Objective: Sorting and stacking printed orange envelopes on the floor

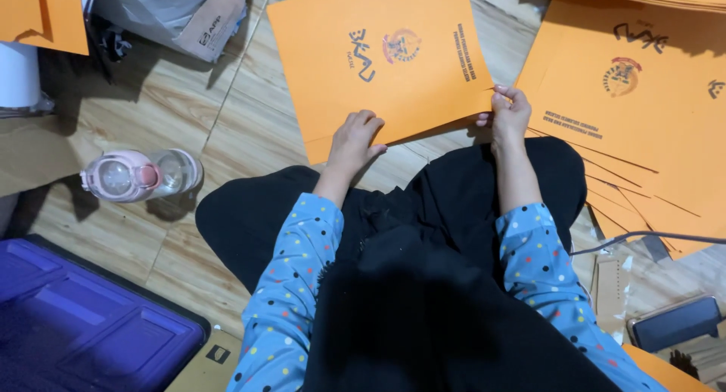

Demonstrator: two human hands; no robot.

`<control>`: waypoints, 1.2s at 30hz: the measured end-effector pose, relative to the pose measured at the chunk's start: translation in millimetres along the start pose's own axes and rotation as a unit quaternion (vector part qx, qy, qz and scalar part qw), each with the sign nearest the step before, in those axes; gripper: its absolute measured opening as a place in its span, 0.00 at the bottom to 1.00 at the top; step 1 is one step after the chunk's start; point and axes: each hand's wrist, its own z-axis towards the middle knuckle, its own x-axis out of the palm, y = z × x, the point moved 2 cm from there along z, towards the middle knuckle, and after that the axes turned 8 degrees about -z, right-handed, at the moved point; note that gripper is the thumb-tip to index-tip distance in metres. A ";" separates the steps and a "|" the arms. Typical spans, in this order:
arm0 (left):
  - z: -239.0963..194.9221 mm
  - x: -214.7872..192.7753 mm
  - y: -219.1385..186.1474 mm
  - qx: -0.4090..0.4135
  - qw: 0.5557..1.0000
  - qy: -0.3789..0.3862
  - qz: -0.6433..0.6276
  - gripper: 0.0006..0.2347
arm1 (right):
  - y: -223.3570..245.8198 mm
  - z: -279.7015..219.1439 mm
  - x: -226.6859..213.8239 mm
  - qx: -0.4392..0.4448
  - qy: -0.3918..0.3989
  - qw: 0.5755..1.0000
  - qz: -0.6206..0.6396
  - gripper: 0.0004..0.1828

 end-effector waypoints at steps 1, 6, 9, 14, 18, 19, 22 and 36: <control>1.3 -1.9 -0.7 -0.009 1.000 0.005 -0.010 0.20 | 7.2 -4.1 -0.3 0.012 -0.002 1.000 0.007 0.10; -4.8 -3.2 -8.7 -0.001 1.000 -0.022 -0.018 0.17 | -16.4 0.0 2.7 0.122 0.066 0.984 0.109 0.15; -4.4 2.4 -5.2 0.004 0.999 -0.029 -0.015 0.17 | -22.3 -21.4 20.2 0.159 0.156 0.968 0.117 0.16; -1.3 3.8 -5.6 0.007 0.999 -0.035 -0.011 0.17 | -29.7 -76.7 73.1 0.129 0.214 0.964 0.095 0.17; 0.0 -2.3 -3.8 0.000 1.000 -0.020 -0.013 0.19 | -31.5 -89.2 97.9 0.050 0.210 0.973 0.077 0.18; -1.1 -3.1 -4.1 -0.007 1.000 -0.011 -0.026 0.20 | -32.4 -88.9 99.0 0.012 0.208 0.976 0.056 0.17; -1.0 -17.8 -6.7 0.000 0.999 -0.001 -0.048 0.19 | -39.2 -81.8 101.4 -0.015 0.215 0.976 0.046 0.14; 9.6 -25.8 8.7 -0.010 0.995 0.016 -0.100 0.18 | -0.8 -95.7 100.4 -0.041 0.213 0.976 -0.025 0.09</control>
